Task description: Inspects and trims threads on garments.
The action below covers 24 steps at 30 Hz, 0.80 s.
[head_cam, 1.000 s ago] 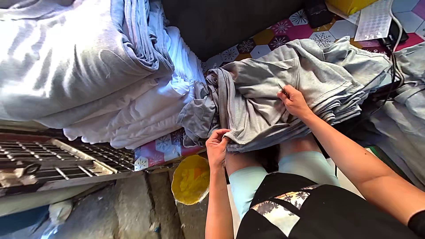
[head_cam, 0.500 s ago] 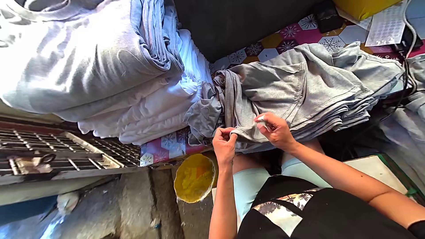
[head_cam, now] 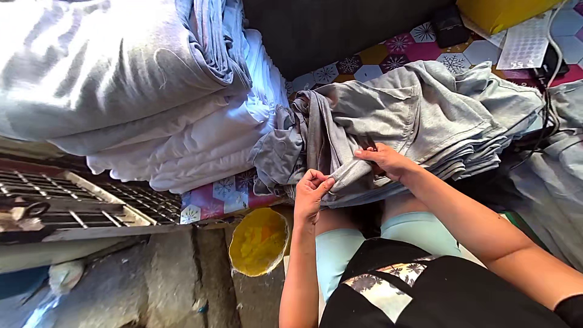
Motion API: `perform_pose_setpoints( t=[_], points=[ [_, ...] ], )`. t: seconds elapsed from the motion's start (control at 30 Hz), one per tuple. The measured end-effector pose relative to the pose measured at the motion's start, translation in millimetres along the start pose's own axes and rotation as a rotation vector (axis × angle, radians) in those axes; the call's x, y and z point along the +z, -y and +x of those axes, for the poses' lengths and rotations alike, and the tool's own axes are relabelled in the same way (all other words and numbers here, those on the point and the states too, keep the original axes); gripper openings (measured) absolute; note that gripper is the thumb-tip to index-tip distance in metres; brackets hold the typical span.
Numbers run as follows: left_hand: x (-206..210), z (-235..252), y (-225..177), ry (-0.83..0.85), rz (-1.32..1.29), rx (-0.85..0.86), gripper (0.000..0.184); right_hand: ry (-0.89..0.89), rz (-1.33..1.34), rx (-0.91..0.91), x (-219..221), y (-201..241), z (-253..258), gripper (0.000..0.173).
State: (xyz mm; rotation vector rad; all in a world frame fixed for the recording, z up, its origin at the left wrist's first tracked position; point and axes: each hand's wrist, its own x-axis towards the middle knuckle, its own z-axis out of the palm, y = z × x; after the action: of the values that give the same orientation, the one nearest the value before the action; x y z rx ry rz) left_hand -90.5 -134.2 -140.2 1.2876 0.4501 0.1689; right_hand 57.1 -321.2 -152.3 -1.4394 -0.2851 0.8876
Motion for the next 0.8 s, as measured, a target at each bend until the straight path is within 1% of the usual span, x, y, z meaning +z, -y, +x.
perform_pose_setpoints(
  t=[0.03, 0.1, 0.13, 0.17, 0.2, 0.3, 0.37, 0.43, 0.5, 0.53, 0.63, 0.67, 0.73, 0.8],
  points=[
    [4.3, 0.0, 2.6, -0.019, 0.016, 0.004, 0.017, -0.077, -0.179, -0.037, -0.2, -6.9, 5.1, 0.025],
    [10.1, -1.6, 5.5, -0.07, 0.063, 0.042, 0.015, -0.247, -0.515, -0.289, 2.6, -16.8, 2.7, 0.018],
    [11.8, -3.6, 6.3, -0.097, 0.077, 0.061, 0.015, -0.304, -0.578, -0.423, 6.4, -18.9, -3.9, 0.016],
    [13.7, -5.8, 6.7, -0.123, 0.092, 0.077, 0.016, -0.344, -0.576, -0.518, 13.5, -17.3, -12.7, 0.014],
    [15.8, -8.5, 6.5, -0.144, 0.115, 0.089, 0.017, -0.355, -0.538, -0.57, 22.4, -13.8, -22.0, 0.012],
    [23.1, -15.1, 6.0, -0.156, 0.246, 0.136, 0.02, -0.312, -0.465, -0.571, 47.2, -9.1, -40.3, 0.011],
    [29.4, -19.1, 5.5, -0.17, 0.393, 0.195, 0.021, -0.322, -0.522, -0.576, 57.6, -13.5, -41.2, 0.011],
    [34.9, -23.2, 5.3, -0.187, 0.531, 0.247, 0.021, -0.367, -0.613, -0.627, 63.5, -20.1, -38.1, 0.011],
    [37.4, -25.3, 7.9, -0.182, 0.581, 0.286, 0.023, -0.388, -0.644, -0.67, 64.7, -24.1, -36.2, 0.009],
    [37.0, -25.8, 8.9, -0.177, 0.585, 0.294, 0.023, -0.377, -0.61, -0.645, 63.7, -23.7, -36.3, 0.009],
    [36.4, -25.5, 10.2, -0.199, 0.606, 0.29, 0.022, -0.276, -0.355, -0.373, 57.1, -14.4, -38.6, 0.008],
    [37.4, -25.4, 10.5, -0.211, 0.632, 0.295, 0.022, -0.272, -0.347, -0.345, 56.7, -13.0, -39.3, 0.009],
    [40.0, -26.1, 12.6, -0.22, 0.702, 0.329, 0.024, -0.319, -0.485, -0.426, 60.3, -17.1, -40.3, 0.013],
    [42.1, -26.5, 14.8, -0.212, 0.751, 0.374, 0.024, -0.374, -0.62, -0.585, 64.1, -26.1, -36.9, 0.012]
  ],
)
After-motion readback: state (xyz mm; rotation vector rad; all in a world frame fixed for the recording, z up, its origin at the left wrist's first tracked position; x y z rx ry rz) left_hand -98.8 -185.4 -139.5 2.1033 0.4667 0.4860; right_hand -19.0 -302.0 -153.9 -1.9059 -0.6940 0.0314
